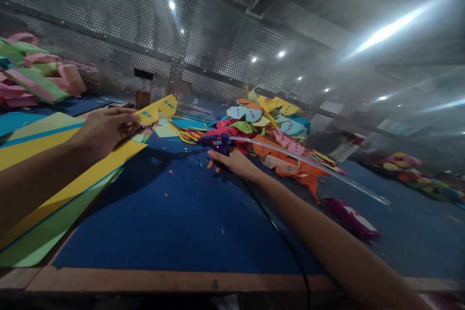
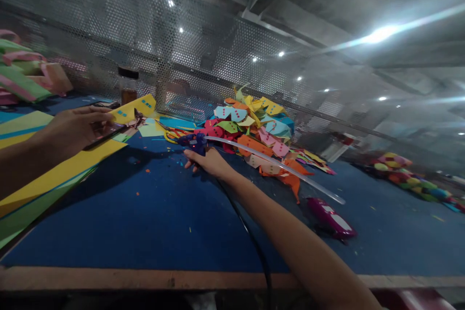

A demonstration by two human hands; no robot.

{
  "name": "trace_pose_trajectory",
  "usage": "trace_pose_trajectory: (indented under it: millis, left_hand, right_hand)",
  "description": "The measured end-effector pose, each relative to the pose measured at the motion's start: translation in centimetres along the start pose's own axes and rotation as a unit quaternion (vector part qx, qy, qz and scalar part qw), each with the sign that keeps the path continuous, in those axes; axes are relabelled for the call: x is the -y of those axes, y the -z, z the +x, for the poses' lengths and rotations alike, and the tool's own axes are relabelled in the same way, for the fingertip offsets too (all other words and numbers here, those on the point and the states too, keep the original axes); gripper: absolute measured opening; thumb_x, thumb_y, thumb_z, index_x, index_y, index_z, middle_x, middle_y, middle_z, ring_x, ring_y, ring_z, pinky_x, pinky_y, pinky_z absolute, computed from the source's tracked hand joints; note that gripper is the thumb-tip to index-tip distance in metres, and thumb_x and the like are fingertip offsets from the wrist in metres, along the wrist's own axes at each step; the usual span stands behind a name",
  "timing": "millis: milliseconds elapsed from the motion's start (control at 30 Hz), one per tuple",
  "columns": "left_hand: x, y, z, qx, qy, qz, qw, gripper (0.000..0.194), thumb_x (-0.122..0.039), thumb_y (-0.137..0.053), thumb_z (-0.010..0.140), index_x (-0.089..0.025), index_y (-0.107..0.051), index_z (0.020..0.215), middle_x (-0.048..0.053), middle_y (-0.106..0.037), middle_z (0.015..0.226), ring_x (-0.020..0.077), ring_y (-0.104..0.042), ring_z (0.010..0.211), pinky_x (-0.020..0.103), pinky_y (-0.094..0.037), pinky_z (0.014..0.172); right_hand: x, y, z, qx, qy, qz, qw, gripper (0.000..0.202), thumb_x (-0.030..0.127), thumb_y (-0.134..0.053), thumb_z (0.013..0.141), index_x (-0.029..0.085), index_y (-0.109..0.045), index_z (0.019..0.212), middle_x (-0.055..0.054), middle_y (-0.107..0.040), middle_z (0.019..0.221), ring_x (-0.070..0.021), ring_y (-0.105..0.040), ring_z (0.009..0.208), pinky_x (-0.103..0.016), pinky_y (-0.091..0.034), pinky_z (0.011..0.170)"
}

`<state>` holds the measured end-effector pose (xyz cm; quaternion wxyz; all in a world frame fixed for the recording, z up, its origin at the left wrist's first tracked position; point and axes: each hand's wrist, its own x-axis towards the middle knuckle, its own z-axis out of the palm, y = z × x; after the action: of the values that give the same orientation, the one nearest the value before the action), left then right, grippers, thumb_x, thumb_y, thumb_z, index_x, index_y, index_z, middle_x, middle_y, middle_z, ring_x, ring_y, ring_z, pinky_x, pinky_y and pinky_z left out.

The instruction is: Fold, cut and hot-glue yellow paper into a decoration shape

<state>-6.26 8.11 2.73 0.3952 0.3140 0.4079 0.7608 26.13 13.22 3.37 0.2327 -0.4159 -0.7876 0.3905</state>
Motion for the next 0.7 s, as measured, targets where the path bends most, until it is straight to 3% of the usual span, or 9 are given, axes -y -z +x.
trace_pose_trajectory:
  millis: [167, 333, 500, 633, 700]
  left_hand:
    - [-0.4, 0.3, 0.4, 0.001, -0.019, -0.006, 1.0, 0.017, -0.01, -0.083, 0.053, -0.015, -0.075, 0.067, 0.0, -0.068, 0.059, 0.0115, -0.061, 0.058, 0.02, -0.048, 0.054]
    - [-1.0, 0.4, 0.5, -0.003, -0.025, -0.004, 1.0, 0.018, -0.011, -0.084, 0.05, -0.013, -0.074, 0.064, 0.001, -0.069, 0.059, 0.0111, -0.061, 0.06, 0.02, -0.046, 0.054]
    - [-1.3, 0.4, 0.4, 0.003, -0.026, -0.005, 1.0, 0.018, -0.011, -0.085, 0.05, -0.014, -0.074, 0.064, 0.001, -0.069, 0.06, 0.0114, -0.062, 0.058, 0.02, -0.048, 0.052]
    - [-1.1, 0.6, 0.6, 0.007, -0.031, -0.01, 0.999, 0.018, -0.012, -0.086, 0.052, -0.014, -0.074, 0.066, 0.001, -0.07, 0.062, 0.012, -0.064, 0.061, 0.02, -0.049, 0.053]
    - [-1.0, 0.7, 0.7, 0.01, -0.029, -0.009, 0.999, 0.021, -0.012, -0.087, 0.052, -0.013, -0.074, 0.069, 0.001, -0.07, 0.062, 0.0116, -0.064, 0.061, 0.019, -0.049, 0.054]
  right_hand:
    - [0.7, -1.3, 1.7, -0.02, -0.003, 0.029, 0.999, 0.025, 0.034, -0.068, 0.099, 0.015, -0.069, 0.115, -0.012, -0.082, 0.1, -0.0114, -0.065, 0.055, -0.024, -0.057, 0.057]
    - [0.1, -2.3, 4.1, -0.02, -0.004, 0.003, 1.0, 0.031, 0.041, -0.067, 0.101, 0.014, -0.069, 0.116, -0.014, -0.08, 0.111, -0.0094, -0.067, 0.057, -0.019, -0.052, 0.051]
    - [-0.2, -2.9, 6.1, -0.025, -0.011, -0.034, 0.999, 0.037, 0.048, -0.069, 0.099, 0.017, -0.071, 0.117, -0.01, -0.08, 0.1, -0.0111, -0.068, 0.056, -0.02, -0.052, 0.053]
    - [-0.2, -3.1, 6.5, -0.032, -0.038, -0.082, 0.995, 0.039, 0.052, -0.069, 0.098, 0.016, -0.073, 0.114, -0.005, -0.075, 0.074, -0.0144, -0.07, 0.058, -0.022, -0.055, 0.061]
    - [-0.2, -3.1, 6.5, -0.033, -0.042, -0.093, 0.994, 0.042, 0.052, -0.067, 0.099, 0.016, -0.073, 0.12, -0.004, -0.073, 0.07, -0.0157, -0.071, 0.06, -0.024, -0.057, 0.065]
